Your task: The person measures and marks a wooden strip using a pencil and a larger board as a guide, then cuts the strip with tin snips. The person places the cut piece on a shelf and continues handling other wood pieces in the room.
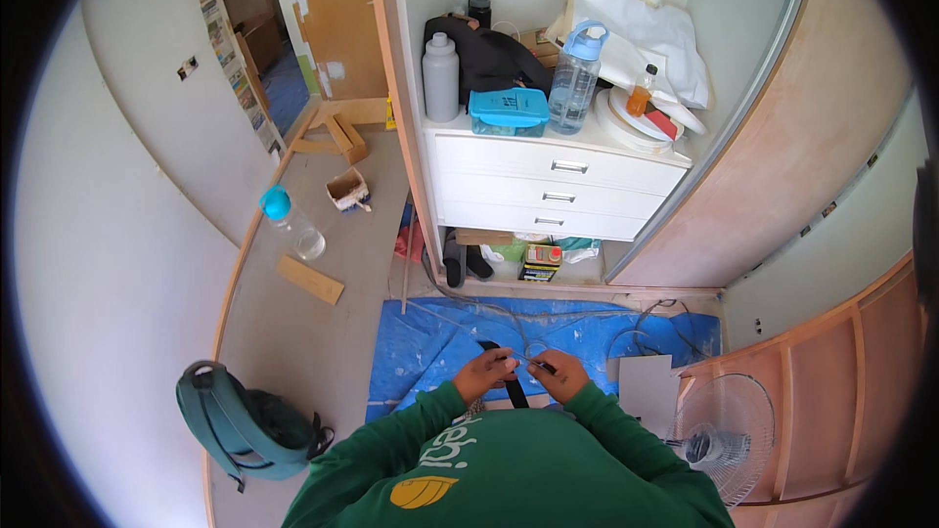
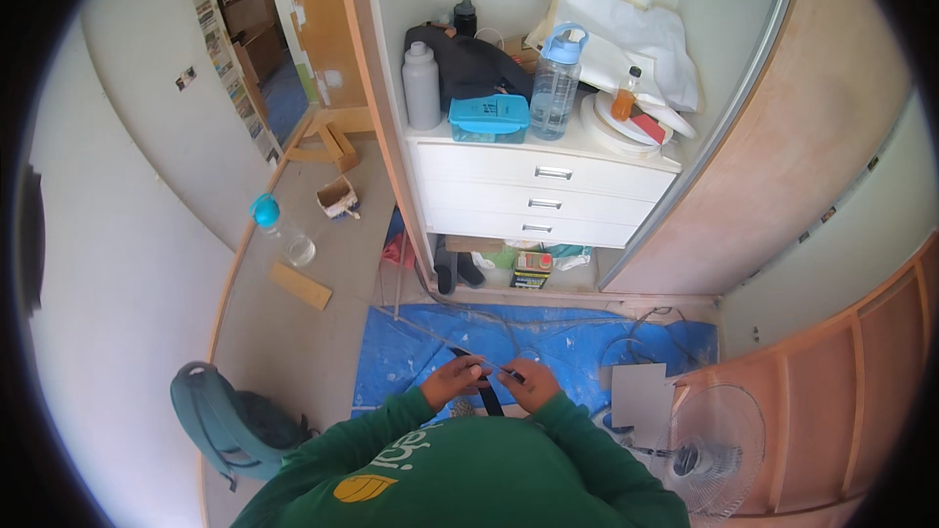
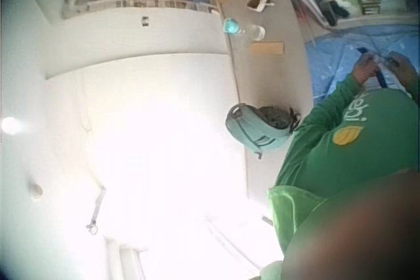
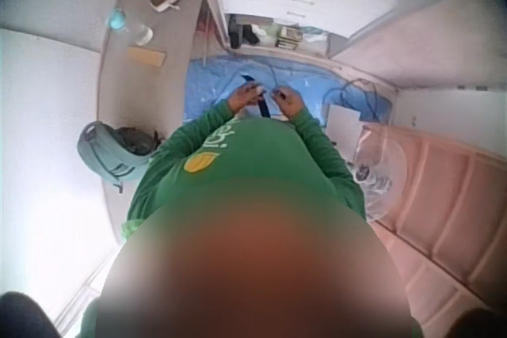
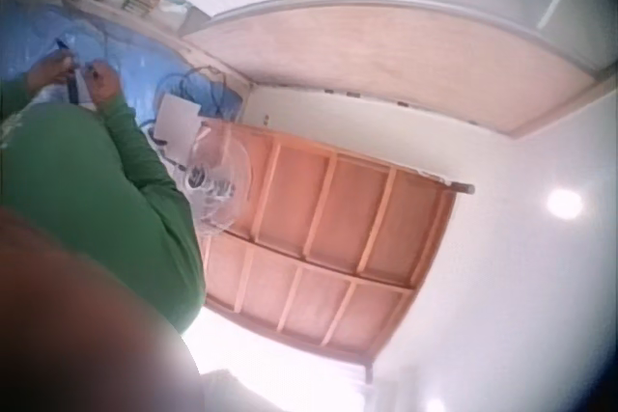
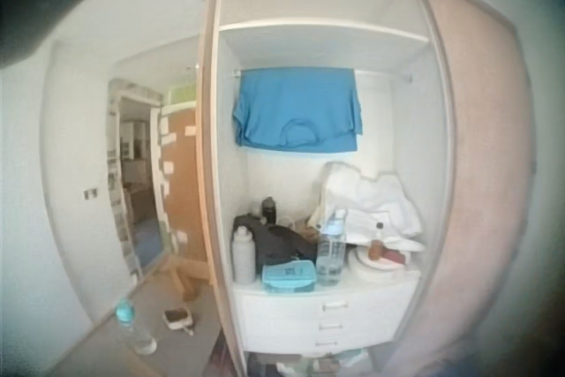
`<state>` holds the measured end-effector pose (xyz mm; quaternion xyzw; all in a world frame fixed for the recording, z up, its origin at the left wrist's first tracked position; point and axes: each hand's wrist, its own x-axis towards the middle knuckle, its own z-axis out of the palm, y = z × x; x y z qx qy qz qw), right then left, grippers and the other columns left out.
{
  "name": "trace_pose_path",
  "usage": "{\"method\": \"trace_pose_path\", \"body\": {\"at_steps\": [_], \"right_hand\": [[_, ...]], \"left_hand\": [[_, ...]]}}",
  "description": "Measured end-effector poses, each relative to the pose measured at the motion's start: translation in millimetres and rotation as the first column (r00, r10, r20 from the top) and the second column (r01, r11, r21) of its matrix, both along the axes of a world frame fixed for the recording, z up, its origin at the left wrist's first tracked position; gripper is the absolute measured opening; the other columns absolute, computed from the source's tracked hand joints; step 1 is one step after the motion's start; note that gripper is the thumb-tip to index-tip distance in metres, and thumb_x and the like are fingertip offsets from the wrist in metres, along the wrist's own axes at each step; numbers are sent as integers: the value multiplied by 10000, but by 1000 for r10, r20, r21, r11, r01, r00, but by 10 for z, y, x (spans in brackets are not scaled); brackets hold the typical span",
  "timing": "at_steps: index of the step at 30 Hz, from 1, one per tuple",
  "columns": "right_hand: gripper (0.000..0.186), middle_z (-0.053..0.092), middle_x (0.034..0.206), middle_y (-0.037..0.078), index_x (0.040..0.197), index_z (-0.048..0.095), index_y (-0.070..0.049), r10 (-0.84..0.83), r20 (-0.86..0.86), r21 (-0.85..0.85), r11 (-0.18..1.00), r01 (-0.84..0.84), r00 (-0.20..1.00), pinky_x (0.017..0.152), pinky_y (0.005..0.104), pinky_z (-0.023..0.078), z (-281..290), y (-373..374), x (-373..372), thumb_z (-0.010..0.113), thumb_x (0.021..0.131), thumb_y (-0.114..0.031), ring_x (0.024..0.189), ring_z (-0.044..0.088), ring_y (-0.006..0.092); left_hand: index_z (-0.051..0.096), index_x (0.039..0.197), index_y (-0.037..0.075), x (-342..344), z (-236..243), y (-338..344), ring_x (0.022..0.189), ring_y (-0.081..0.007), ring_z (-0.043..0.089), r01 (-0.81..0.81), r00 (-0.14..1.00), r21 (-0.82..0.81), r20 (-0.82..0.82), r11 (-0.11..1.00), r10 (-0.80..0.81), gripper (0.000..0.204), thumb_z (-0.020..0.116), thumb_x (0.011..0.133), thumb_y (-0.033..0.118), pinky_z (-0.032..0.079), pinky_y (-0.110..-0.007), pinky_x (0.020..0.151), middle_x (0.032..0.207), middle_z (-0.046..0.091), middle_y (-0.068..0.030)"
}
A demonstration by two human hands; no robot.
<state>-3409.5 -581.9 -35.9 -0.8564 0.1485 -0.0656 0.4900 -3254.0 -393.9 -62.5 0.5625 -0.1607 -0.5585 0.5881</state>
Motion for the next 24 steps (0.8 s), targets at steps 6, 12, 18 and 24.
{"method": "trace_pose_path", "body": {"at_steps": [6, 12, 18, 24], "right_hand": [[255, 684, 1059, 179, 1216, 651, -52, 296, 159, -109, 953, -281, 942, 849, 496, 526, -9, -190, 1038, 627, 1041, -234, 980, 659, 398], [318, 677, 908, 201, 1118, 633, -67, 480, -28, -66, 874, -481, 877, 766, 529, 507, -433, -706, 1990, 526, 1093, -364, 873, 653, 447], [382, 669, 872, 226, 1045, 626, -89, 634, -78, -57, 768, -638, 769, 759, 585, 478, -662, -1693, 3125, 499, 1091, -447, 863, 640, 489], [520, 671, 873, 198, 940, 659, -86, 720, -178, -46, 675, -737, 671, 756, 545, 488, -911, -2698, 3697, 529, 1048, -578, 839, 651, 444]], "left_hand": [[508, 1458, 44, 587, 158, -197, 1223, -242, 659, -356, 932, -57, -94, 933, 349, 505, 640, 1063, 330, 529, -400, 1027, 1366, 662, -137], [507, 1358, 53, 1409, 113, -372, 1083, -293, 725, -734, 678, -139, -105, 664, 727, 342, 590, 1066, 210, 589, -437, 944, 1146, 724, -189], [452, 1399, 78, 2160, 33, -858, 998, -336, 736, -931, 349, -135, -60, 339, 935, 431, 546, 1073, 344, 613, -477, 867, 1078, 725, -201], [451, 1417, 80, 2710, 160, -737, 968, -326, 732, -988, -9, -152, -2, -9, 1000, 475, 573, 1029, 325, 606, -445, 855, 1029, 722, -157]]}}
